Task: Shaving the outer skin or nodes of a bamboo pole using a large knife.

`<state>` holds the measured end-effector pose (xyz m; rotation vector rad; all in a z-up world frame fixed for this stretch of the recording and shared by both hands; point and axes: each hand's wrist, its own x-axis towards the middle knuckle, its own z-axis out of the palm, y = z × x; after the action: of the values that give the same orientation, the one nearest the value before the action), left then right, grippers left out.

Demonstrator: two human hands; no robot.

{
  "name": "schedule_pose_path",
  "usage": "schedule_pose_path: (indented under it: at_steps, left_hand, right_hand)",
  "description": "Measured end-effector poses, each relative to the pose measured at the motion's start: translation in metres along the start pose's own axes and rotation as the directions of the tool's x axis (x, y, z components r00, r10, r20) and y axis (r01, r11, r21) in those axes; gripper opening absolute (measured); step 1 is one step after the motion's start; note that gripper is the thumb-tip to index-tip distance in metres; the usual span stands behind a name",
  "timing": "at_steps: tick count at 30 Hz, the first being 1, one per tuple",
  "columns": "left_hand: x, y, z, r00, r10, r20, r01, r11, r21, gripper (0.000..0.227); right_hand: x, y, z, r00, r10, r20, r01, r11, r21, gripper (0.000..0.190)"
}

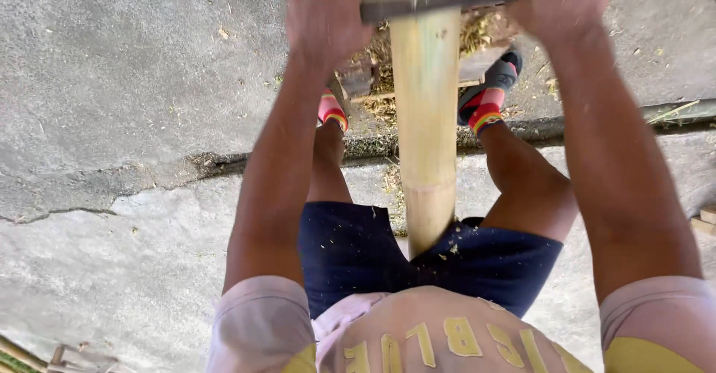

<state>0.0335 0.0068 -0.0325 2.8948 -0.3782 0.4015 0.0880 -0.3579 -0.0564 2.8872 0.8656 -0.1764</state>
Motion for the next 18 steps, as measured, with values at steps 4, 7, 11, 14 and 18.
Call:
schedule_pose_path:
  at_steps: [4, 7, 11, 14, 18]
  left_hand:
    - [-0.091, 0.079, -0.052, 0.672, -0.217, 0.708, 0.368, 0.927, -0.066, 0.028]
    - [-0.143, 0.120, -0.074, 0.632, -0.213, 0.745, 0.373, 0.927, -0.051, 0.028]
    - [-0.159, 0.137, -0.079, 0.615, -0.162, 0.772, 0.349, 0.933, -0.082, 0.032]
    - [-0.116, 0.103, -0.058, 0.730, -0.168, 0.663, 0.302, 0.949, -0.092, 0.029]
    - [-0.046, 0.063, -0.046, 0.657, -0.150, 0.739, 0.297, 0.952, -0.071, 0.027]
  right_hand:
    - [-0.087, -0.043, -0.041, 0.998, -0.040, 0.055, 0.044, 0.996, -0.075, 0.029]
    - [-0.163, -0.072, -0.050, 0.999, -0.036, 0.029, 0.033, 0.996, 0.087, 0.033]
    - [-0.193, -0.079, -0.046, 0.999, 0.007, -0.051, 0.006, 0.970, 0.243, 0.023]
    - [-0.163, -0.068, -0.034, 0.989, 0.022, -0.143, -0.005, 0.993, 0.121, 0.028]
    - [-0.079, -0.037, -0.035, 0.999, 0.039, -0.001, -0.039, 0.994, 0.100, 0.058]
